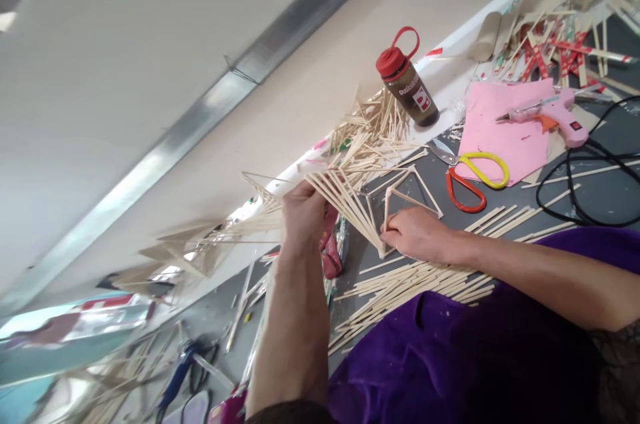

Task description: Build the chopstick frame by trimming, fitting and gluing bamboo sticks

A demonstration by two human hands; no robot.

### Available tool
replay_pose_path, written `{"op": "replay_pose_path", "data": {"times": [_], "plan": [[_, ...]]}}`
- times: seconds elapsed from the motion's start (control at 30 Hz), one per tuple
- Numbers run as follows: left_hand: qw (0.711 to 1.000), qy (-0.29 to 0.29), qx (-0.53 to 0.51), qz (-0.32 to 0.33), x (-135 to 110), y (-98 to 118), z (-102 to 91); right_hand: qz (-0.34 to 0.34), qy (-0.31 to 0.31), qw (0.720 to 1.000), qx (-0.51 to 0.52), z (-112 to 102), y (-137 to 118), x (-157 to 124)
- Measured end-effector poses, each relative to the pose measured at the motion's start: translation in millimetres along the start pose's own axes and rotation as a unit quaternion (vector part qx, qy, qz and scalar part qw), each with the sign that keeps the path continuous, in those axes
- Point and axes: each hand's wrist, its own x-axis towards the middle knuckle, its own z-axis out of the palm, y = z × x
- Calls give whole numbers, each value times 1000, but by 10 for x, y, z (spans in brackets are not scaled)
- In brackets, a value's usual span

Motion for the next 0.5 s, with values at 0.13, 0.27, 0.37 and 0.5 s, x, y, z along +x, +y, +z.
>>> {"op": "replay_pose_path", "data": {"times": [0.13, 0.27, 0.37, 0.5], "plan": [[997, -48, -57, 2, 70, 2, 89, 7, 38, 999, 12, 126, 3, -23], [992, -66, -105, -22, 56, 20, 171, 10, 59, 998, 32, 236, 52, -37], [987, -59, -144, -44, 5, 28, 204, 18, 54, 998, 40, 270, 88, -43], [981, 6, -184, -66, -107, 6, 171, 23, 55, 997, 53, 296, 122, -50]]}}
